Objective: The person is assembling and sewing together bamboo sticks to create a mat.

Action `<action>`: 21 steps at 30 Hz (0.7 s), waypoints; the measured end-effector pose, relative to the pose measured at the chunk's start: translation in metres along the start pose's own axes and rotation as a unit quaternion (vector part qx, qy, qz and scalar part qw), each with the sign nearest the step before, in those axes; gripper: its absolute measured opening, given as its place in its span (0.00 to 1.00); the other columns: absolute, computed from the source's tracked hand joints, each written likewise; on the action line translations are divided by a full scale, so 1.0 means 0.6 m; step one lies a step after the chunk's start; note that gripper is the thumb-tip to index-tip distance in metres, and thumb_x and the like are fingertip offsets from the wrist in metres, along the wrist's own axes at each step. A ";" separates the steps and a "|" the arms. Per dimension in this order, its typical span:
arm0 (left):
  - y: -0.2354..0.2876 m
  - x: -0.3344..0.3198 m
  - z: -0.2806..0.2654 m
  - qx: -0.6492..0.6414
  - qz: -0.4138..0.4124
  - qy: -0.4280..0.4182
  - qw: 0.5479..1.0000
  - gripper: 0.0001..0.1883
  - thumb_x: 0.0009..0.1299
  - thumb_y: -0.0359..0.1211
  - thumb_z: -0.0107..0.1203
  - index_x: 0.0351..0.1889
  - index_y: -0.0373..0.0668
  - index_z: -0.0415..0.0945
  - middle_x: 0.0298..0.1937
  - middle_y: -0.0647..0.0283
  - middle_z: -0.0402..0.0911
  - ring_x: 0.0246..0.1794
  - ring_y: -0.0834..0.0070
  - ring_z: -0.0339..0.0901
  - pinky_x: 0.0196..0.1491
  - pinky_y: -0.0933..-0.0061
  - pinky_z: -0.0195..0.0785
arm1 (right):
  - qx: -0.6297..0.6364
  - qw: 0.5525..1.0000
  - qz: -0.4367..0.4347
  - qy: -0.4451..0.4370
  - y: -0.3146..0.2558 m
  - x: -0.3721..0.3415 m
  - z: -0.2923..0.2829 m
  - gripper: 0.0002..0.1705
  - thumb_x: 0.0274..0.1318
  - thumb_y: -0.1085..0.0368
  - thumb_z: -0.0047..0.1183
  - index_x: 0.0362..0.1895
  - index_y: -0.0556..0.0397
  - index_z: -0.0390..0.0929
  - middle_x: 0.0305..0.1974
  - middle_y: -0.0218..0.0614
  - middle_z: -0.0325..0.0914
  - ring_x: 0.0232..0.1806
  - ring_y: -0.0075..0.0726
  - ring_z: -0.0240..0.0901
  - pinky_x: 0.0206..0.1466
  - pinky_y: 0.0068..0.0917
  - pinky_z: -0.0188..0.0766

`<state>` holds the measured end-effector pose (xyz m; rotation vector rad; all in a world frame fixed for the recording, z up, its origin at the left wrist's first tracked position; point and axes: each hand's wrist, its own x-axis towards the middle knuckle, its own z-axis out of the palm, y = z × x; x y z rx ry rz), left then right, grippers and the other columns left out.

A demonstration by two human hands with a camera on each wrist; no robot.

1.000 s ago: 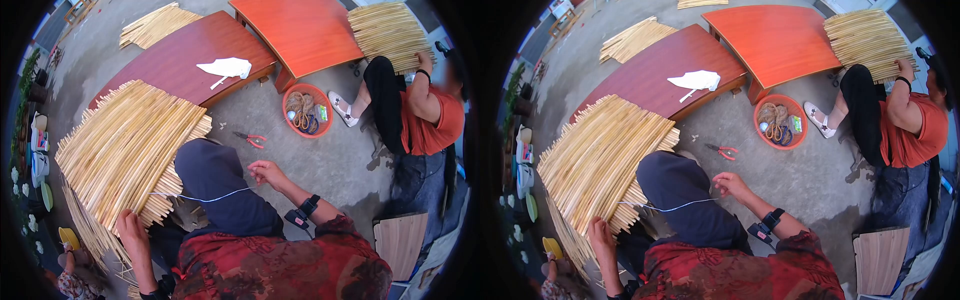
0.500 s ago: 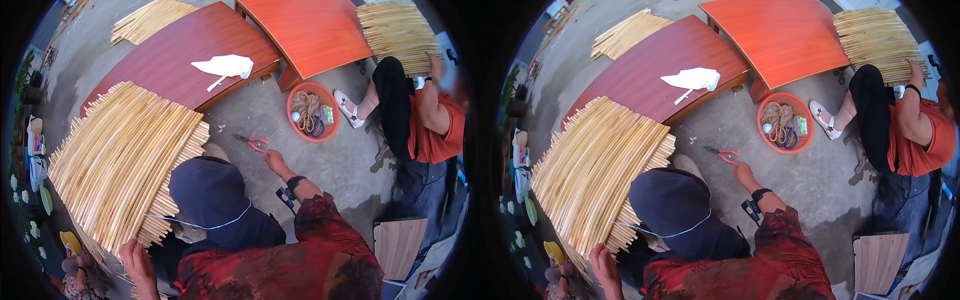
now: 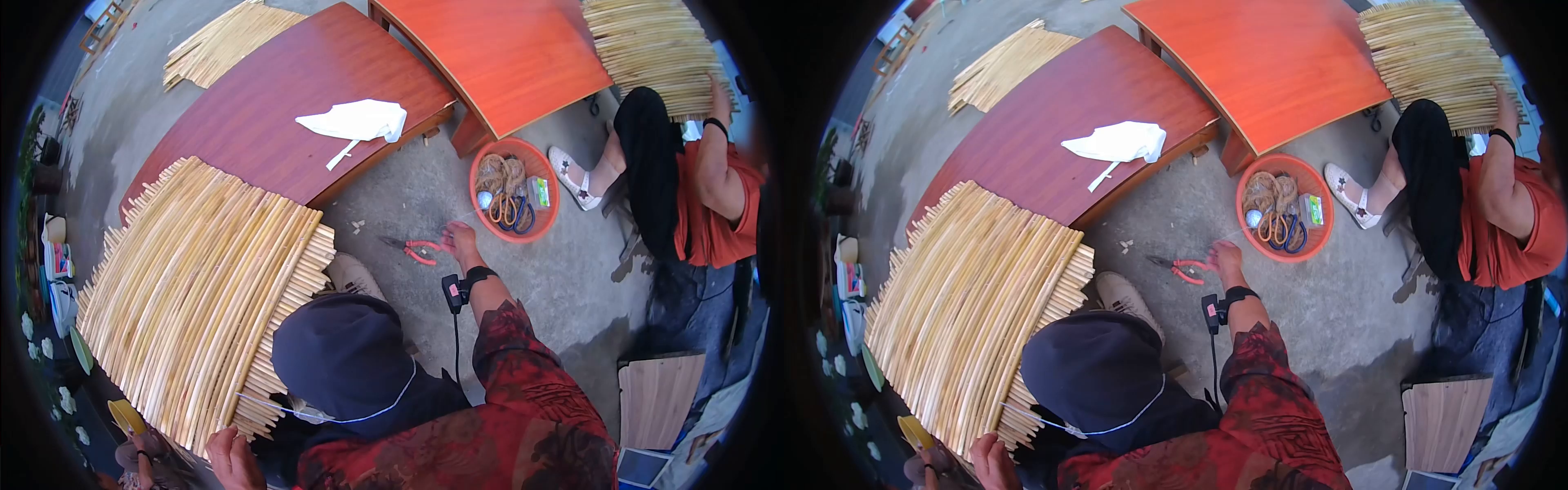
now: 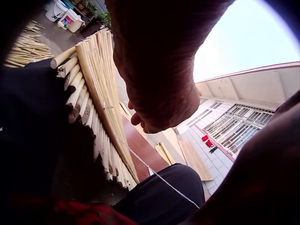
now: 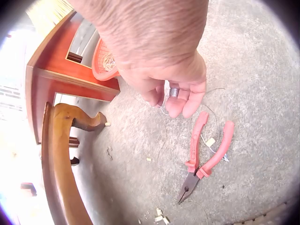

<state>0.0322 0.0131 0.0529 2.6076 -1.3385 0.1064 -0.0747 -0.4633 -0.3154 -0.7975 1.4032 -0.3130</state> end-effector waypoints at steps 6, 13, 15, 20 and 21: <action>0.018 0.026 -0.021 0.008 -0.031 -0.075 0.997 0.10 0.61 0.21 0.51 0.42 0.35 0.71 0.43 0.51 0.74 0.43 0.54 0.72 0.44 0.62 0.67 | -0.050 0.997 -0.056 -0.016 0.010 -0.038 -0.059 0.09 0.51 0.63 0.49 0.37 0.51 0.72 0.31 0.33 0.74 0.25 0.30 0.72 0.26 0.28 0.72; 0.017 0.036 -0.016 -0.013 -0.008 -0.067 0.998 0.10 0.62 0.21 0.51 0.42 0.35 0.71 0.44 0.50 0.74 0.43 0.54 0.71 0.45 0.61 0.67 | 0.132 0.989 -0.042 -0.052 -0.016 -0.131 -0.153 0.10 0.52 0.64 0.47 0.38 0.55 0.70 0.33 0.38 0.76 0.27 0.33 0.74 0.27 0.28 0.71; 0.018 0.039 -0.017 -0.012 -0.004 -0.073 0.997 0.10 0.62 0.20 0.51 0.42 0.35 0.71 0.44 0.51 0.74 0.43 0.54 0.71 0.45 0.61 0.66 | 0.153 0.984 -0.046 -0.081 -0.022 -0.145 -0.165 0.09 0.52 0.65 0.48 0.37 0.54 0.70 0.33 0.39 0.76 0.26 0.32 0.73 0.26 0.27 0.70; 0.027 0.047 -0.025 -0.012 0.007 -0.064 0.998 0.10 0.61 0.20 0.51 0.42 0.35 0.71 0.44 0.51 0.74 0.44 0.55 0.71 0.46 0.62 0.66 | 0.218 0.951 -0.040 -0.216 -0.029 -0.168 -0.160 0.10 0.53 0.63 0.50 0.38 0.53 0.70 0.33 0.38 0.76 0.23 0.28 0.71 0.24 0.23 0.68; 0.028 0.046 -0.025 -0.014 0.012 -0.062 0.998 0.11 0.61 0.20 0.51 0.42 0.35 0.71 0.44 0.51 0.74 0.44 0.55 0.71 0.46 0.62 0.66 | 0.185 0.957 -0.024 -0.222 -0.034 -0.181 -0.150 0.11 0.53 0.63 0.50 0.39 0.53 0.70 0.33 0.37 0.76 0.23 0.27 0.71 0.24 0.22 0.68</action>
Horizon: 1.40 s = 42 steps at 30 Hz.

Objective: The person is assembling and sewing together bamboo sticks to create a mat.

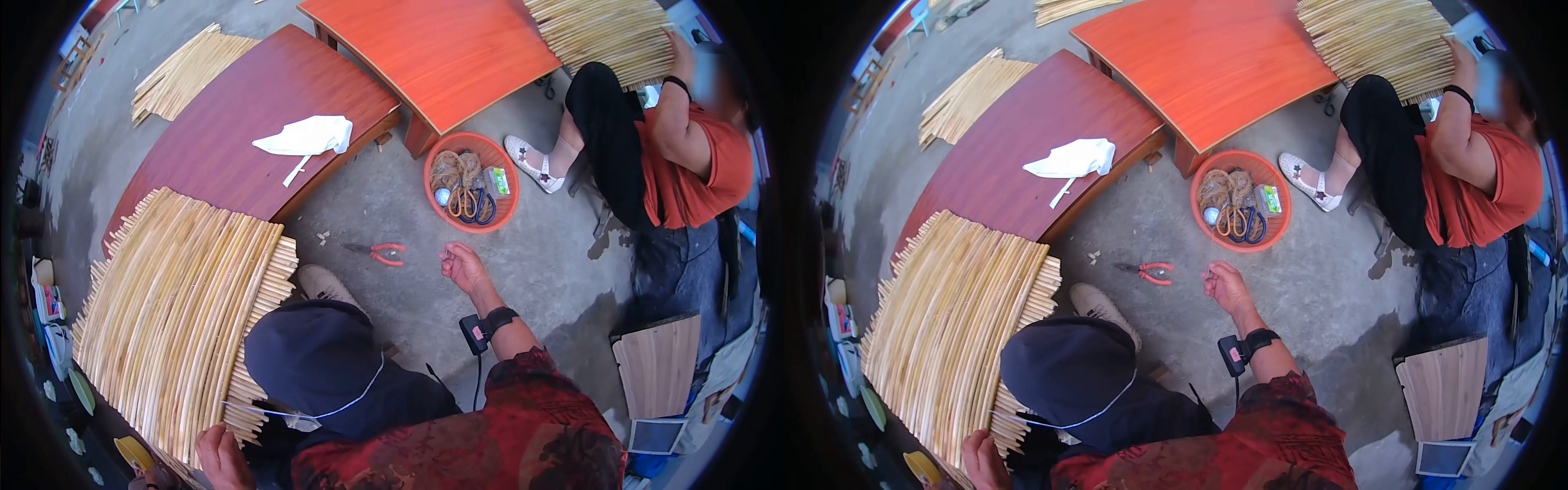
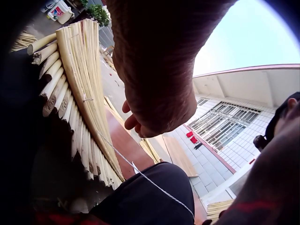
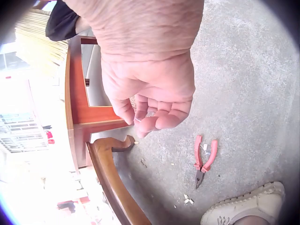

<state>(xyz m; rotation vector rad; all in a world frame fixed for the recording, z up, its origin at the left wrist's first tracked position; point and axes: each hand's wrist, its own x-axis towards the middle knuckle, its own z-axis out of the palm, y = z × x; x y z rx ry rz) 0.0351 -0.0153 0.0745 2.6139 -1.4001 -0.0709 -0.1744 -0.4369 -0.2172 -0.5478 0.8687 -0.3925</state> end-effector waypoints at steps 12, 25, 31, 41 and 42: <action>0.018 -0.001 -0.005 -0.007 0.031 0.029 0.999 0.11 0.61 0.20 0.52 0.42 0.34 0.71 0.42 0.50 0.74 0.42 0.54 0.71 0.43 0.61 0.67 | -0.089 0.992 -0.072 0.044 -0.029 -0.040 0.069 0.12 0.55 0.61 0.50 0.42 0.51 0.72 0.41 0.35 0.76 0.34 0.29 0.74 0.38 0.24 0.68; 0.017 -0.005 -0.007 -0.013 0.004 0.021 1.000 0.10 0.61 0.20 0.51 0.41 0.35 0.71 0.42 0.50 0.73 0.42 0.55 0.71 0.44 0.61 0.66 | -0.716 0.605 -0.267 0.226 -0.123 0.071 0.043 0.14 0.47 0.66 0.52 0.41 0.50 0.76 0.40 0.48 0.75 0.40 0.49 0.74 0.43 0.35 0.70; 0.014 0.014 -0.011 -0.005 -0.023 -0.020 1.000 0.10 0.61 0.20 0.50 0.42 0.36 0.71 0.43 0.51 0.74 0.42 0.55 0.71 0.44 0.62 0.67 | -0.592 0.725 -0.212 0.280 -0.139 0.209 0.049 0.13 0.46 0.68 0.49 0.39 0.45 0.77 0.39 0.46 0.77 0.43 0.49 0.73 0.44 0.39 0.67; 0.011 0.030 -0.018 0.014 -0.028 -0.034 0.999 0.12 0.59 0.19 0.50 0.42 0.36 0.71 0.42 0.52 0.75 0.41 0.55 0.73 0.42 0.63 0.68 | -0.671 0.645 -0.183 0.317 -0.156 0.248 0.044 0.06 0.45 0.66 0.50 0.30 0.46 0.78 0.32 0.44 0.78 0.36 0.48 0.74 0.40 0.37 0.68; 0.013 0.030 -0.020 0.011 -0.030 -0.034 0.999 0.12 0.59 0.19 0.50 0.42 0.36 0.71 0.42 0.52 0.75 0.41 0.55 0.73 0.42 0.63 0.68 | -0.665 0.649 -0.204 0.309 -0.159 0.231 0.049 0.04 0.45 0.66 0.51 0.28 0.49 0.77 0.31 0.44 0.78 0.33 0.46 0.75 0.38 0.34 0.69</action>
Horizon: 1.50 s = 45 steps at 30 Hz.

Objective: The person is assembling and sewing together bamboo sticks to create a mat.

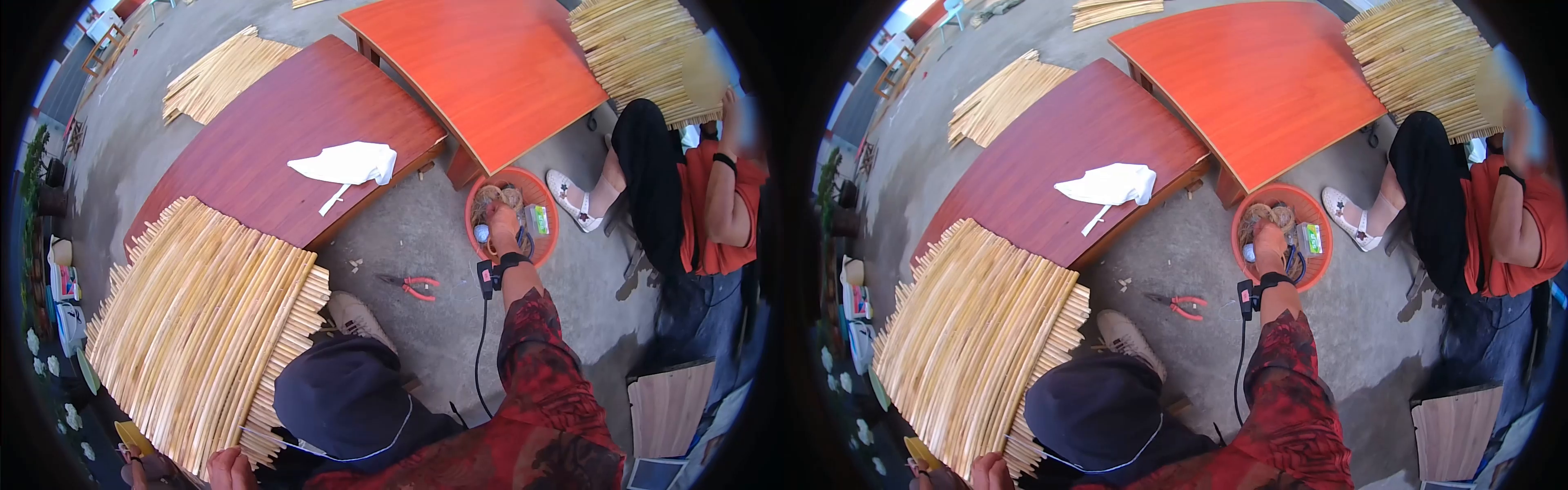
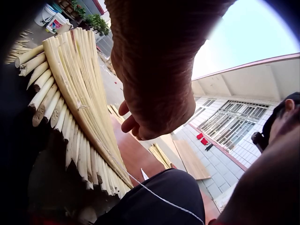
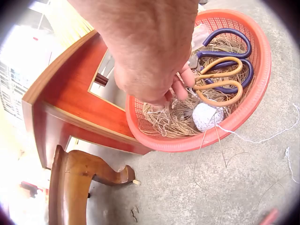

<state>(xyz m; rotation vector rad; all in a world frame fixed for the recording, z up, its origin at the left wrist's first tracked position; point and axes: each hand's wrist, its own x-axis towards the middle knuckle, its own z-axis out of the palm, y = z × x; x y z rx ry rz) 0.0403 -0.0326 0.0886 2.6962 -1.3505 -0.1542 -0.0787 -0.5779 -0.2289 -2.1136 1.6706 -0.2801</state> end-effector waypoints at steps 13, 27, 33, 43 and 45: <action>-0.006 -0.034 -0.001 -0.028 0.013 0.031 0.999 0.14 0.59 0.18 0.51 0.43 0.36 0.71 0.44 0.52 0.73 0.44 0.55 0.71 0.44 0.62 0.67 | -0.013 0.989 -0.145 -0.001 0.017 -0.065 -0.065 0.13 0.46 0.71 0.53 0.40 0.47 0.75 0.34 0.42 0.74 0.36 0.45 0.73 0.40 0.36 0.68; -0.020 0.013 0.004 -0.028 -0.020 -0.044 0.998 0.13 0.59 0.19 0.50 0.42 0.36 0.71 0.42 0.51 0.74 0.41 0.55 0.72 0.43 0.63 0.68 | -0.051 0.999 -0.004 -0.016 -0.010 0.013 0.002 0.10 0.50 0.64 0.46 0.36 0.49 0.76 0.37 0.48 0.75 0.43 0.53 0.72 0.45 0.39 0.67; -0.017 0.005 -0.004 -0.030 -0.026 -0.023 0.999 0.13 0.59 0.18 0.50 0.43 0.36 0.71 0.43 0.51 0.74 0.41 0.55 0.72 0.43 0.63 0.68 | 0.167 0.978 -0.122 -0.009 0.036 -0.016 -0.050 0.06 0.48 0.68 0.54 0.32 0.55 0.76 0.26 0.38 0.75 0.30 0.36 0.73 0.34 0.31 0.70; 0.005 -0.024 -0.002 -0.132 0.008 0.119 0.984 0.08 0.56 0.17 0.51 0.33 0.34 0.70 0.39 0.52 0.74 0.37 0.59 0.72 0.41 0.66 0.66 | 0.533 0.823 -0.117 -0.159 -0.170 -0.264 -0.386 0.02 0.54 0.70 0.52 0.32 0.55 0.74 0.24 0.29 0.75 0.17 0.17 0.66 0.17 0.13 0.60; 0.018 -0.020 -0.013 -0.239 -0.012 0.137 0.961 0.08 0.56 0.18 0.51 0.34 0.35 0.70 0.40 0.53 0.74 0.39 0.61 0.73 0.42 0.69 0.66 | 0.545 0.764 -0.141 -0.314 -0.223 -0.316 -0.433 0.03 0.54 0.70 0.51 0.33 0.56 0.73 0.26 0.31 0.75 0.17 0.18 0.66 0.17 0.14 0.60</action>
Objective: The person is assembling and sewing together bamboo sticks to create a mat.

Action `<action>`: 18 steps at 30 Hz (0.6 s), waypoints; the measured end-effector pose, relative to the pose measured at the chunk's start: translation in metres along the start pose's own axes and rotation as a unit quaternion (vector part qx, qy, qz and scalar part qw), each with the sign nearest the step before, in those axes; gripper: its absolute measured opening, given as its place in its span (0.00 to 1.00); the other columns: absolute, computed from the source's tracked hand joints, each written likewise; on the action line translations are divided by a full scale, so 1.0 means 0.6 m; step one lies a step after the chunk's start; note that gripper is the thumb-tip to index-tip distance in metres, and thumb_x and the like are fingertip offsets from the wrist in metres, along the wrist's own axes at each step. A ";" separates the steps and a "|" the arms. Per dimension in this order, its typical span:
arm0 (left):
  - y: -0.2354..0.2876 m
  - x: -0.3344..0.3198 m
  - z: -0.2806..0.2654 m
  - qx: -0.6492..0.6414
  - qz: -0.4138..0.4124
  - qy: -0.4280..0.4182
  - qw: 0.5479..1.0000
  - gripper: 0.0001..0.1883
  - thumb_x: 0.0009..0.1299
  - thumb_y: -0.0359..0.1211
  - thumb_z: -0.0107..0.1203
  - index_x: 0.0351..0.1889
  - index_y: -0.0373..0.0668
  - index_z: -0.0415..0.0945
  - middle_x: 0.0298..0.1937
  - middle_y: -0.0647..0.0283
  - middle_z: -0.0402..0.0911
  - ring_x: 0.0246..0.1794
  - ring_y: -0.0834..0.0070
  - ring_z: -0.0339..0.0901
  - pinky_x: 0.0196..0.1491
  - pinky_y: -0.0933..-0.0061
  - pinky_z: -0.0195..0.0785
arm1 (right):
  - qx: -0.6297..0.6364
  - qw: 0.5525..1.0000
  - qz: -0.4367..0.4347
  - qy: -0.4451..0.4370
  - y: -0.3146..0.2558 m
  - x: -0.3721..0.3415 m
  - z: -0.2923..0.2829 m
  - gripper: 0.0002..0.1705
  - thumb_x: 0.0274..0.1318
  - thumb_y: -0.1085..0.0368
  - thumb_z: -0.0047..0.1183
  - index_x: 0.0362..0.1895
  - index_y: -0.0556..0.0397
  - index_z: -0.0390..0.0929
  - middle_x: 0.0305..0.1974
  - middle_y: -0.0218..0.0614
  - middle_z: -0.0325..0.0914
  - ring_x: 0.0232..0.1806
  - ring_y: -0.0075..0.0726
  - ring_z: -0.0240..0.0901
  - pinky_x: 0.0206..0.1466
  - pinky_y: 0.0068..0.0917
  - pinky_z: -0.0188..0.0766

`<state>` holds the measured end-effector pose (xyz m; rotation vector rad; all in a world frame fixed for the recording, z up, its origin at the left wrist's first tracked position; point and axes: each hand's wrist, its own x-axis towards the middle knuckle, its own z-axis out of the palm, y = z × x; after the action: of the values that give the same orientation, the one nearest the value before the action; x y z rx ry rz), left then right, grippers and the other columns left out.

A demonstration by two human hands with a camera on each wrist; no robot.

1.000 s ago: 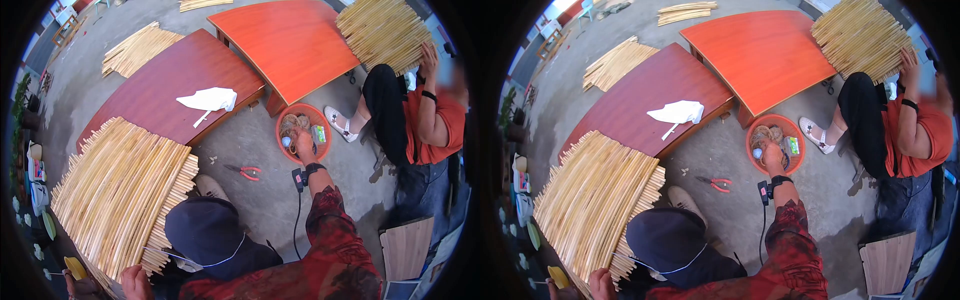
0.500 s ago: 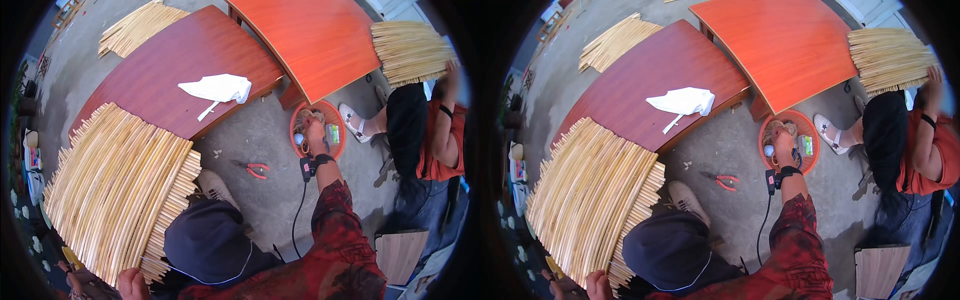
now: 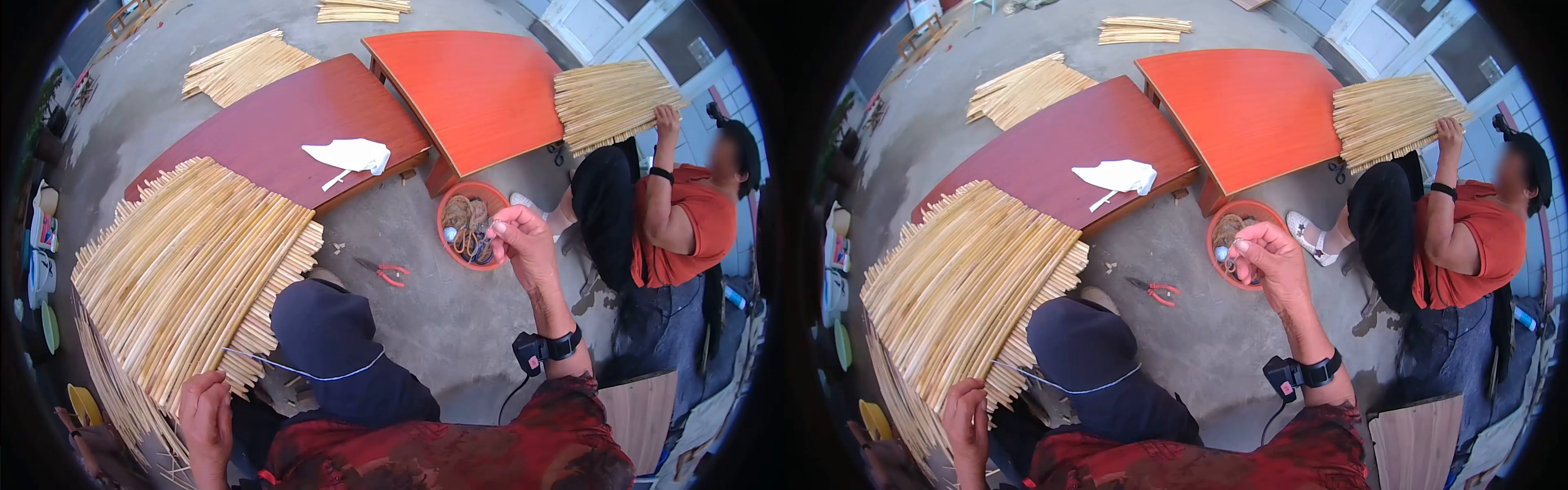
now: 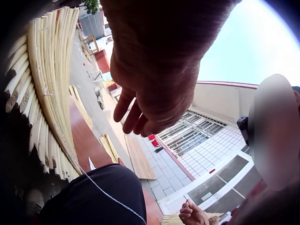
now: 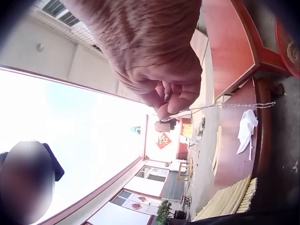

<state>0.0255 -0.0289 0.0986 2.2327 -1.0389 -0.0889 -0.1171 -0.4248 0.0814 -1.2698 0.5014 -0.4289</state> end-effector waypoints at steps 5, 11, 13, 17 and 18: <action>0.038 0.016 -0.012 -0.310 0.025 0.040 0.949 0.17 0.57 0.19 0.53 0.46 0.36 0.71 0.48 0.55 0.74 0.45 0.70 0.73 0.45 0.73 0.66 | -0.032 0.980 0.008 -0.198 -0.047 -0.041 0.199 0.03 0.54 0.70 0.51 0.34 0.55 0.74 0.26 0.30 0.75 0.18 0.16 0.65 0.18 0.13 0.59; 0.042 -0.021 -0.041 -0.584 -0.047 0.023 0.810 0.22 0.66 0.28 0.49 0.59 0.36 0.61 0.50 0.55 0.73 0.48 0.70 0.73 0.42 0.76 0.66 | -0.172 0.899 0.014 -0.402 -0.053 -0.102 0.430 0.06 0.54 0.68 0.52 0.35 0.56 0.74 0.22 0.24 0.72 0.19 0.11 0.64 0.19 0.11 0.58; 0.016 -0.056 -0.060 -0.601 -0.053 0.016 0.798 0.21 0.69 0.31 0.46 0.59 0.35 0.61 0.47 0.53 0.75 0.46 0.69 0.74 0.40 0.74 0.68 | -0.184 0.884 0.004 -0.430 -0.047 -0.100 0.479 0.06 0.53 0.68 0.53 0.35 0.56 0.74 0.20 0.22 0.70 0.18 0.11 0.63 0.18 0.11 0.58; -0.033 -0.140 -0.072 -0.667 -0.168 0.049 0.724 0.18 0.72 0.37 0.40 0.51 0.32 0.66 0.40 0.53 0.77 0.37 0.67 0.78 0.33 0.77 0.68 | -0.168 0.876 -0.007 -0.453 -0.012 -0.085 0.534 0.05 0.52 0.69 0.53 0.34 0.56 0.74 0.20 0.23 0.70 0.17 0.11 0.63 0.16 0.10 0.58; -0.044 -0.160 -0.072 -0.651 -0.173 0.064 0.736 0.17 0.72 0.37 0.40 0.50 0.33 0.67 0.38 0.55 0.77 0.37 0.68 0.78 0.32 0.77 0.68 | -0.164 0.878 -0.003 -0.450 0.000 -0.085 0.543 0.05 0.52 0.69 0.53 0.34 0.56 0.74 0.20 0.23 0.70 0.17 0.11 0.64 0.17 0.10 0.58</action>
<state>-0.0088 0.0742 0.0966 1.0303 -0.2161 -0.6099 0.0290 -0.1389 0.1582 -1.6305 -0.2424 0.2821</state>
